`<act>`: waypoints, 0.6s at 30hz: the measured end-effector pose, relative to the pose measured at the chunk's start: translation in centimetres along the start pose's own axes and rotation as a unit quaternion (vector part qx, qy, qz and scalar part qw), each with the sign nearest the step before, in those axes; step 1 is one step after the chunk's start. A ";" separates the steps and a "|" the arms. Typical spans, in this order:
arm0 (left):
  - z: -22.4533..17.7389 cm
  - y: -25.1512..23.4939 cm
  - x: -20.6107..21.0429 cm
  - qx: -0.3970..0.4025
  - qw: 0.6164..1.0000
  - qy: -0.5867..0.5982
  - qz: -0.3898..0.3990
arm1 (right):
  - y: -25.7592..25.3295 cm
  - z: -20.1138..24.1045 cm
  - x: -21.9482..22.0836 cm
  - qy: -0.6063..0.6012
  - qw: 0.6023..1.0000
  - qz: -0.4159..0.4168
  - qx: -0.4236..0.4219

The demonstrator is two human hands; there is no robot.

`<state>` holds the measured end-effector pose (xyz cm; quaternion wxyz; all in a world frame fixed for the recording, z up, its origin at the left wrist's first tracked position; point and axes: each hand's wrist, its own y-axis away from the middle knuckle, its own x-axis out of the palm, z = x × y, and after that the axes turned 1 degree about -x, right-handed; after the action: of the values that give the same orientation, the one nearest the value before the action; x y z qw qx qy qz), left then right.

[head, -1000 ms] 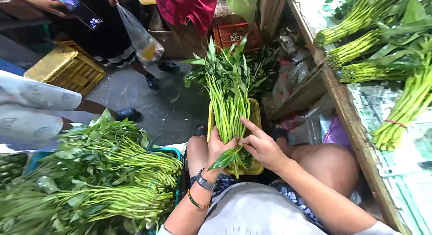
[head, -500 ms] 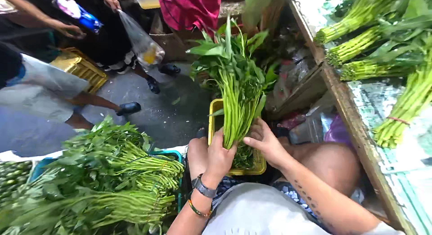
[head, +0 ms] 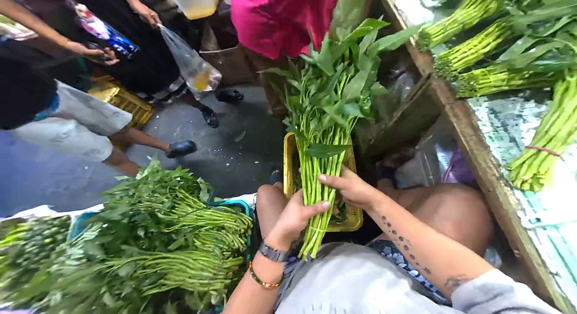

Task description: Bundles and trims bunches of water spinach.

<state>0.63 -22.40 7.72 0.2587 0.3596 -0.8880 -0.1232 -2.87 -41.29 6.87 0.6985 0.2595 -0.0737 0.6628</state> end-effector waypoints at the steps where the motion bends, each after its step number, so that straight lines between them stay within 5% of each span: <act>1: 0.0 -0.2 0.4 0.003 0.999 0.011 -0.033 | -0.2 -0.1 0.1 0.025 1.000 -0.014 0.002; 6: 1.6 -1.6 -0.1 0.012 0.992 0.018 -0.126 | -0.5 -0.2 -2.1 0.160 0.985 -0.058 0.024; 13: 2.5 -2.7 1.0 0.059 0.989 0.047 -0.128 | -0.8 0.1 -3.6 0.119 0.984 -0.108 0.073; 15: 2.6 -3.1 1.2 0.059 0.988 0.040 -0.138 | -0.7 0.9 -4.5 0.271 0.949 -0.109 0.117; 18: 2.9 -3.2 1.3 0.056 0.987 0.024 -0.148 | 0.4 2.6 -4.0 0.520 0.832 -0.144 0.128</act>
<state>0.11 -25.53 4.47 0.2388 0.5042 -0.8237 -0.1018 -3.03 -46.03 7.40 0.6819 -0.0285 0.4237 0.5956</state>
